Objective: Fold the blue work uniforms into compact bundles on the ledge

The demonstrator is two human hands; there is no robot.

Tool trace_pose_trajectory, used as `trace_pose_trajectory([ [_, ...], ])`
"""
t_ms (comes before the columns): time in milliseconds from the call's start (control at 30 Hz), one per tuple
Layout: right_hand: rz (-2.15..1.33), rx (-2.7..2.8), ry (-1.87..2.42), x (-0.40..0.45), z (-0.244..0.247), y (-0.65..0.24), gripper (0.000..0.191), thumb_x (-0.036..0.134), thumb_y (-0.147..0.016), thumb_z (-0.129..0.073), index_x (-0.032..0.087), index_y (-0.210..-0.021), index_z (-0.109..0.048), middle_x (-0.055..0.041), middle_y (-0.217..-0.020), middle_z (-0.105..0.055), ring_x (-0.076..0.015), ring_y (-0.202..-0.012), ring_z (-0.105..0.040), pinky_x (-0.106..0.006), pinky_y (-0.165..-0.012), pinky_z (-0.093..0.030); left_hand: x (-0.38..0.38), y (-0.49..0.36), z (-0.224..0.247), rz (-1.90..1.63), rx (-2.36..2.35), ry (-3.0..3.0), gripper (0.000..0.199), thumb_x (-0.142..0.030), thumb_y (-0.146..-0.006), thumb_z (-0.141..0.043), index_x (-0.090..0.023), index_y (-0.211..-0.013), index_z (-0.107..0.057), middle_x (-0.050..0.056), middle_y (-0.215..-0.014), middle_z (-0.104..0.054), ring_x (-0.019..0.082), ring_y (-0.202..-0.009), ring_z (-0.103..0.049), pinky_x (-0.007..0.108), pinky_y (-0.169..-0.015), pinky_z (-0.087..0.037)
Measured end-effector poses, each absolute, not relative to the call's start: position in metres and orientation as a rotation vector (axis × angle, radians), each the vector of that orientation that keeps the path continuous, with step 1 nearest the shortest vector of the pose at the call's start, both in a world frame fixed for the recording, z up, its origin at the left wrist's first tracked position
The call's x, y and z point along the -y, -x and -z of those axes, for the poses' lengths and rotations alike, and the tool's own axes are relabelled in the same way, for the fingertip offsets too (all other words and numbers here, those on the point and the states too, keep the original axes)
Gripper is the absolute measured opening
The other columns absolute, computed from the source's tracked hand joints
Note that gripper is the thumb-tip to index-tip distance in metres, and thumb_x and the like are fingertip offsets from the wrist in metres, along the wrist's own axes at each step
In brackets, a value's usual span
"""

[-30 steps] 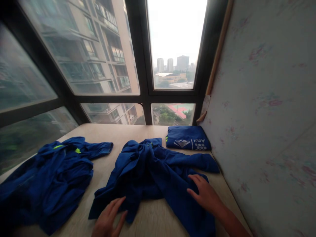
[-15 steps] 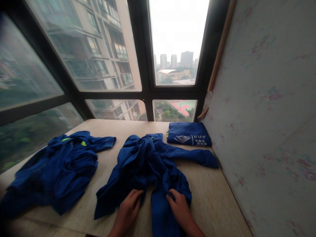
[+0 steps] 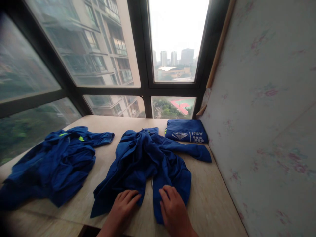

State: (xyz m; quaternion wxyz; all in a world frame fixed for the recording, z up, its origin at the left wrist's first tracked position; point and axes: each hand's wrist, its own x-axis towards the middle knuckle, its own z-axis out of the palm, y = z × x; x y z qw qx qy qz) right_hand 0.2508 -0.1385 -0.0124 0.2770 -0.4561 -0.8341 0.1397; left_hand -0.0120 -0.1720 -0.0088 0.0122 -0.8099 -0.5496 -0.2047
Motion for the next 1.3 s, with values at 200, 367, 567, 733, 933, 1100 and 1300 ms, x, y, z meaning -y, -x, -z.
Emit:
trace_pose_trajectory([
  [200, -0.542, 2.303, 1.336, 0.174, 0.034, -0.249, 0.032, 0.016, -0.074, -0.063, 0.024, -0.105, -0.067, -0.0089, -0.112, -0.067, -0.0282, -0.096, -0.064, -0.037, -0.082, -0.052, 0.164, -0.004, -0.003, 0.601, 1.744, 2.500, 0.023, -0.008, -0.084, -0.053, -0.024, -0.091, -0.067, 0.003, -0.091, -0.069, 0.021, -0.088, -0.061, 0.038, -0.086, -0.044],
  [367, -1.140, 1.685, 1.420, 0.155, 0.029, -0.245, 0.019, 0.036, -0.087, -0.054, 0.022, -0.088, -0.067, -0.0049, -0.086, -0.070, -0.0235, -0.082, -0.066, -0.032, -0.074, -0.050, 0.172, -0.016, -0.014, 0.739, 1.702, 2.518, 0.024, -0.013, -0.091, -0.047, -0.023, -0.099, -0.068, 0.004, -0.085, -0.067, 0.019, -0.079, -0.061, 0.036, -0.080, -0.046],
  [567, -1.723, 0.755, 1.176, 0.134, 0.011, -0.229, 0.039, 0.053, -0.071, -0.076, 0.019, -0.087, -0.067, -0.0038, -0.084, -0.070, -0.0212, -0.078, -0.065, -0.030, -0.071, -0.050, 0.184, -0.031, -0.009, 1.084, 1.750, 2.461, 0.020, -0.017, -0.093, -0.051, -0.022, -0.101, -0.068, 0.005, -0.088, -0.068, 0.018, -0.082, -0.062, 0.033, -0.077, -0.049],
  [733, -1.807, 0.580, 1.076, 0.133, 0.013, -0.217, 0.042, 0.049, -0.066, -0.084, 0.017, -0.090, -0.070, -0.0042, -0.083, -0.070, -0.0200, -0.080, -0.065, -0.031, -0.077, -0.051, 0.190, -0.046, -0.005, 1.171, 1.769, 2.335, 0.022, -0.014, -0.092, -0.052, -0.022, -0.103, -0.070, 0.006, -0.092, -0.068, 0.019, -0.087, -0.062, 0.032, -0.079, -0.050],
  [933, -1.719, 0.827, 1.107, 0.138, 0.023, -0.219, 0.040, 0.051, -0.073, -0.078, 0.017, -0.095, -0.073, -0.0052, -0.085, -0.072, -0.0215, -0.083, -0.065, -0.031, -0.078, -0.051, 0.200, -0.052, -0.002, 0.987, 1.781, 2.276, 0.028, -0.014, -0.092, -0.052, -0.026, -0.107, -0.073, 0.003, -0.072, -0.065, 0.017, -0.065, -0.059, 0.028, -0.061, -0.046],
  [1100, -1.242, 1.285, 1.335, 0.140, 0.022, -0.229, 0.035, 0.051, -0.081, -0.070, 0.018, -0.092, -0.075, -0.0093, -0.091, -0.073, -0.0255, -0.088, -0.067, -0.035, -0.082, -0.051, 0.210, -0.054, 0.009, 1.413, 2.074, 2.315, 0.026, -0.026, -0.091, -0.057, -0.027, -0.111, -0.073, 0.004, -0.091, -0.076, 0.018, -0.080, -0.071, 0.025, -0.074, -0.056],
  [1300, -0.904, 1.671, 1.265, 0.152, 0.017, -0.228, 0.017, 0.032, -0.090, -0.060, 0.022, -0.093, -0.074, -0.0069, -0.090, -0.071, -0.0211, -0.085, -0.068, -0.030, -0.078, -0.052, 0.215, -0.071, 0.016, 2.241, 2.998, 1.443, 0.034, -0.050, -0.076, -0.072, -0.020, -0.090, -0.078, 0.009, -0.091, -0.078, 0.026, -0.090, -0.073, 0.033, -0.083, -0.059],
])
